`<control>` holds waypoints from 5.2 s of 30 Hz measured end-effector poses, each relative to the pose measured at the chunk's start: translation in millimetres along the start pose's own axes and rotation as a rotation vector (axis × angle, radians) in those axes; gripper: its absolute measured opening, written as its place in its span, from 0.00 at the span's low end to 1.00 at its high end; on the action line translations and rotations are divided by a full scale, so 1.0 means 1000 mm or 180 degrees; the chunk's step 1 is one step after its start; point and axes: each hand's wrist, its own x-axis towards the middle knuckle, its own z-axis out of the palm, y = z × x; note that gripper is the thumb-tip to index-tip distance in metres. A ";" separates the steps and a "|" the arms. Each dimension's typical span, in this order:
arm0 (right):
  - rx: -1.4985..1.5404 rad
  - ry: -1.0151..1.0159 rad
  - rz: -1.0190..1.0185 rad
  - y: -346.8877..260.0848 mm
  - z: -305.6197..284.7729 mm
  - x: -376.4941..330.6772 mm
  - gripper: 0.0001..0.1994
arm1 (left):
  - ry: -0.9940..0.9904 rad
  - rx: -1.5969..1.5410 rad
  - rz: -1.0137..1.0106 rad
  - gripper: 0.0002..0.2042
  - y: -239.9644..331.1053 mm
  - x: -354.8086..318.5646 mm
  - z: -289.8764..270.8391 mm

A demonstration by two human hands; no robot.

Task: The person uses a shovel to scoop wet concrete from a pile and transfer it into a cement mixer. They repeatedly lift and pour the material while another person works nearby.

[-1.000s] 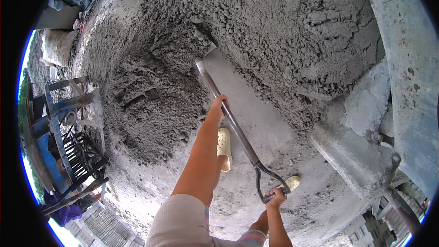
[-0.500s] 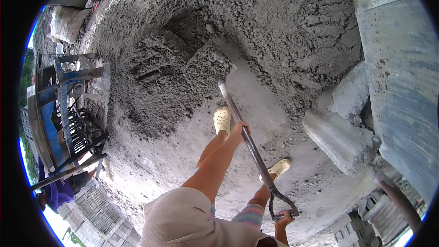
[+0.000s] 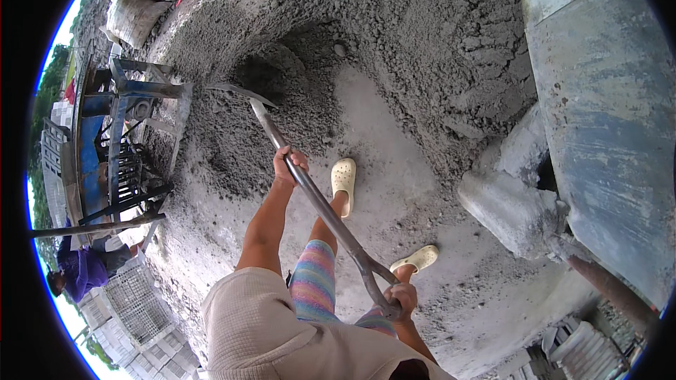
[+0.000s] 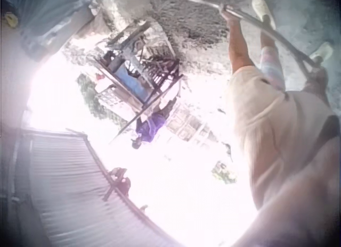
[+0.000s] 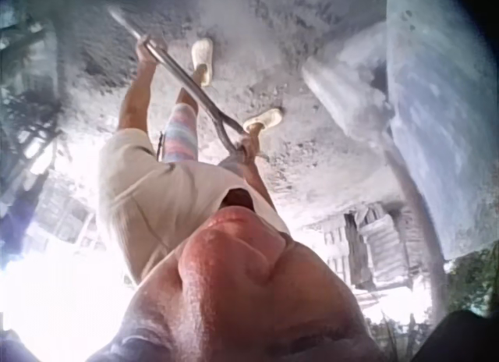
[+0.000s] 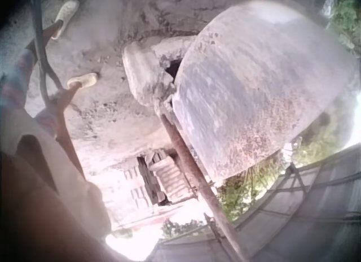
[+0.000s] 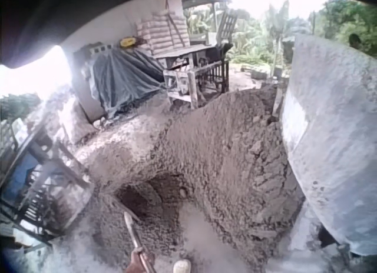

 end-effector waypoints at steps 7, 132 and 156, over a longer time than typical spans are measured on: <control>-0.0256 -0.1106 -0.0652 -0.017 -0.017 0.018 0.13 | -0.1990 0.0198 0.0320 0.11 0.025 -0.099 0.125; 0.2582 0.2343 0.4694 0.141 0.052 0.157 0.07 | 0.1519 0.1174 -0.0583 0.06 -0.110 0.272 0.073; -0.0309 0.0173 -0.1741 -0.038 -0.059 0.079 0.14 | -0.0115 0.0229 0.0870 0.05 -0.065 -0.091 0.110</control>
